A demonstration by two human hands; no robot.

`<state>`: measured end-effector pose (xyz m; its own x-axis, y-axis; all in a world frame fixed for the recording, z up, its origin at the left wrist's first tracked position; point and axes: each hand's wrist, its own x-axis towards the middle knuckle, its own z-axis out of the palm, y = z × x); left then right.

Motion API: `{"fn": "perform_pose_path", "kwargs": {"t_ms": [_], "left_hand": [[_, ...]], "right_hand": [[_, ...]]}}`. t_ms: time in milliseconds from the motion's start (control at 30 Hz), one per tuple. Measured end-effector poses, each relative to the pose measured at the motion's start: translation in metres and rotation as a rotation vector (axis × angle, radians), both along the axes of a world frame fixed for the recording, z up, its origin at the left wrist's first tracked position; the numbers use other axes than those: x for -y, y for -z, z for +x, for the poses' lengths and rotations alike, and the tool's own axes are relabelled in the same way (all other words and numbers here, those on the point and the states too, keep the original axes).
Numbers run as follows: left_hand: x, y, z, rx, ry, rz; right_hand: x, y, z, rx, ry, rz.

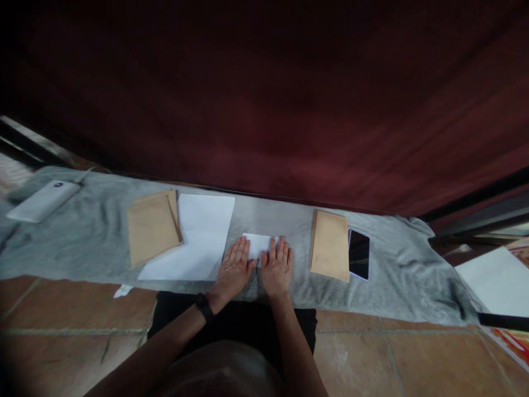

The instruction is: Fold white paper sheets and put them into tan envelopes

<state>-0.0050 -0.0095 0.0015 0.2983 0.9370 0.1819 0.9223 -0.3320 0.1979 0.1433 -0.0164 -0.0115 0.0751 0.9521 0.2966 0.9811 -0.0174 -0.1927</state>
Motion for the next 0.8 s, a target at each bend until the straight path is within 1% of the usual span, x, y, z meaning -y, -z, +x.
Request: {"fn": "perform_pose_path", "kwargs": {"t_ms": [67,133,200,267,367,433,533,600,633,667,733,800], "left_hand": [[0.003,-0.002,-0.006,0.022,0.012,0.002],[0.005,-0.007,-0.017,0.058,0.062,0.012],[0.007,-0.015,-0.034,0.086,0.103,0.032],[0.007,-0.026,-0.058,0.106,0.065,0.071],[0.003,-0.041,-0.105,0.206,-0.106,0.222],[-0.003,-0.047,-0.144,0.264,-0.263,0.268],[-0.014,-0.045,-0.202,0.296,-0.606,0.232],[-0.019,-0.038,-0.232,0.292,-0.783,0.099],[-0.02,-0.034,-0.242,0.289,-0.824,0.021],[-0.021,-0.03,-0.249,0.27,-0.836,-0.032],[-0.021,-0.024,-0.255,0.197,-0.831,-0.044],[-0.021,-0.019,-0.254,0.154,-0.841,0.002]], "right_hand": [[0.0,0.001,0.0,-0.002,-0.007,0.021],[0.001,0.002,0.001,0.0,-0.01,0.036],[0.001,0.003,0.001,0.0,-0.011,0.045],[0.0,0.005,0.002,-0.002,-0.008,0.043],[0.0,0.007,0.002,0.003,-0.002,0.023],[0.0,0.008,0.002,0.009,0.001,0.01],[0.0,0.007,0.001,0.004,0.006,0.001],[0.0,0.007,0.001,-0.004,0.011,-0.003],[0.0,0.006,0.001,-0.007,0.013,-0.006],[0.0,0.006,0.0,-0.009,0.016,-0.01],[0.0,0.005,0.0,-0.009,0.021,-0.019],[0.0,0.004,0.0,-0.004,0.02,-0.025]]}}
